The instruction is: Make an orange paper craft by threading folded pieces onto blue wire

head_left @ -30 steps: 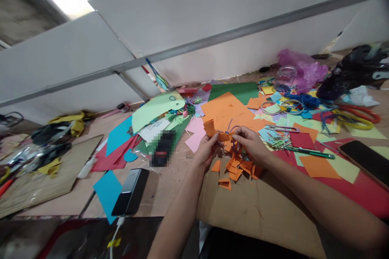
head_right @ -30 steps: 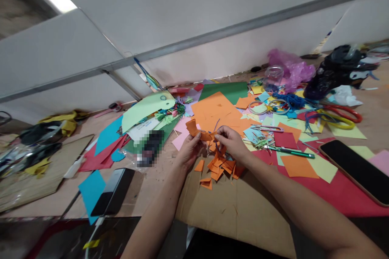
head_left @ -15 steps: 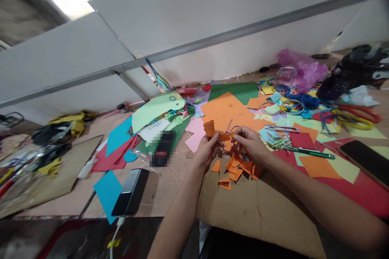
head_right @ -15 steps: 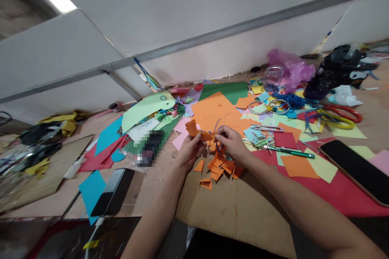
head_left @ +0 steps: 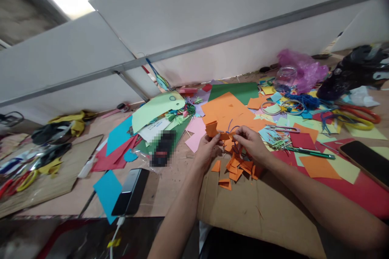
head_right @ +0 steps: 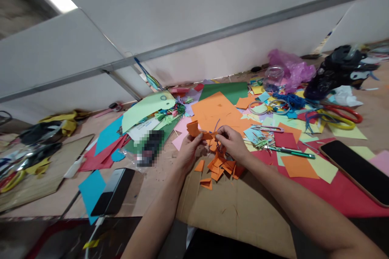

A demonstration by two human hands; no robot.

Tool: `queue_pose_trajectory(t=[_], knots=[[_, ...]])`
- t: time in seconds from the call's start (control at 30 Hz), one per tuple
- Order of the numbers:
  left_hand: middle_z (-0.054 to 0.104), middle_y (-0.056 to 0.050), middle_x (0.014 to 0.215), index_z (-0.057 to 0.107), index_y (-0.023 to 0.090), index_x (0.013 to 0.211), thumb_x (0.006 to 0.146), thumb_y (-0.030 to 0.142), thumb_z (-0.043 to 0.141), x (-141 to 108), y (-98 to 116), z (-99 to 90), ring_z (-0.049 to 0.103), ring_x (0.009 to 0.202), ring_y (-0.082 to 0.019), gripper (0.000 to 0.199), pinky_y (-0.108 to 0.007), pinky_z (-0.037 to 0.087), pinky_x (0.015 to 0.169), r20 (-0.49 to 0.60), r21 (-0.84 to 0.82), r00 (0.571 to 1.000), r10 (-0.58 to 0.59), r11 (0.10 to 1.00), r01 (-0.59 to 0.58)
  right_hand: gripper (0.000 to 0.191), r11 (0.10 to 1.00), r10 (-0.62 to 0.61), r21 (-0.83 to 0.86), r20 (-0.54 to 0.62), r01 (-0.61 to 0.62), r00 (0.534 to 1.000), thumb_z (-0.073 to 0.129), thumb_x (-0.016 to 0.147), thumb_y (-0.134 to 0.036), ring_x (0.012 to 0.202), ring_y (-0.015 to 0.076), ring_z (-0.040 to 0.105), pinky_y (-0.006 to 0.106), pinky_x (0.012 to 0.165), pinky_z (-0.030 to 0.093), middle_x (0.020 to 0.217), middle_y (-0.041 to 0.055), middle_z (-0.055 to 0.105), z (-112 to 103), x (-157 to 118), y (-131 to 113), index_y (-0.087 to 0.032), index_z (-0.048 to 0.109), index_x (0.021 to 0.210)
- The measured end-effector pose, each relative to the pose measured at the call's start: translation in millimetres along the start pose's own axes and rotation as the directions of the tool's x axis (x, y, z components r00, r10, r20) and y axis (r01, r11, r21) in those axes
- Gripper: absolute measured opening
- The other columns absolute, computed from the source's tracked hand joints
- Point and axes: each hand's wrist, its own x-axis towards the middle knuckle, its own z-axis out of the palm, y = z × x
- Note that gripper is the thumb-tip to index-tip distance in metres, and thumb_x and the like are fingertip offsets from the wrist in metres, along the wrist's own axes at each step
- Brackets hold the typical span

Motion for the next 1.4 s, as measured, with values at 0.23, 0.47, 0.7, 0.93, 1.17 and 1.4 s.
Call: queue_pose_trajectory(t=[0.23,0.47,0.7,0.93,1.17,1.4], knots=[[0.067,-0.001,0.070,0.063,0.014,0.103,0.074,0.053,0.081,2.0,-3.3,-1.5,0.062,0.057,-0.012,0.052,-0.023,0.050,0.055,0.022,-0.028,1.000,-0.003,1.000,0.004,0.016,0.951,-0.171,-0.261,0.005,0.166,0.985,0.060,0.088,-0.036,0.063,0.0153,0.052,0.029,0.060,0.039,0.070,-0.0022,0.059,-4.3,-2.0,-8.0,-0.023,0.056,0.079],[0.064,0.000,0.064,0.059,0.014,0.097,0.069,0.060,0.081,-0.1,-4.8,4.6,0.058,0.043,-0.012,0.059,-0.024,0.046,0.044,0.053,-0.005,0.995,-0.079,0.997,0.079,0.017,0.954,-0.156,-0.256,0.029,0.158,0.987,0.058,0.092,-0.037,0.059,0.0158,0.053,0.029,0.057,0.039,0.067,-0.0025,0.059,-3.1,-5.1,-9.3,-0.024,0.054,0.081],[0.065,0.000,0.064,0.057,0.015,0.095,0.065,0.059,0.084,-5.9,-0.4,12.3,0.060,0.042,-0.016,0.060,-0.027,0.048,0.042,0.051,-0.009,0.992,-0.117,0.993,0.117,0.020,0.969,-0.119,-0.214,0.028,0.122,0.993,0.059,0.091,-0.040,0.056,0.0151,0.055,0.028,0.056,0.040,0.066,-0.0035,0.059,-2.1,-6.2,-7.1,-0.024,0.055,0.081],[0.063,0.001,0.063,0.062,0.014,0.093,0.060,0.056,0.089,-3.0,-0.4,11.0,0.058,0.048,-0.011,0.060,-0.023,0.048,0.047,-0.027,-0.070,0.995,-0.099,0.993,0.097,0.017,0.984,-0.142,-0.106,0.018,0.143,0.990,0.064,0.087,-0.038,0.075,0.0178,0.060,0.029,0.069,0.046,0.081,0.0007,0.068,-3.3,-1.1,-6.3,-0.022,0.066,0.085],[0.065,-0.002,0.064,0.065,0.012,0.091,0.058,0.057,0.090,-4.7,-1.6,12.4,0.059,0.049,-0.013,0.061,-0.026,0.050,0.048,-0.020,-0.023,0.993,-0.115,0.993,0.115,0.018,0.971,-0.158,-0.184,-0.022,0.151,0.987,0.064,0.086,-0.036,0.064,0.0159,0.055,0.028,0.062,0.042,0.069,-0.0011,0.063,-3.2,-2.1,-7.2,-0.022,0.063,0.075],[0.063,-0.003,0.062,0.065,0.011,0.084,0.053,0.061,0.090,-6.3,-0.9,15.0,0.057,0.044,-0.013,0.063,-0.027,0.048,0.045,-0.042,0.019,0.993,-0.106,0.994,0.107,0.017,0.934,-0.216,-0.299,-0.028,0.198,0.976,0.062,0.087,-0.034,0.061,0.0167,0.055,0.029,0.061,0.041,0.065,-0.0006,0.063,-2.0,-3.6,-1.5,-0.023,0.062,0.074]])
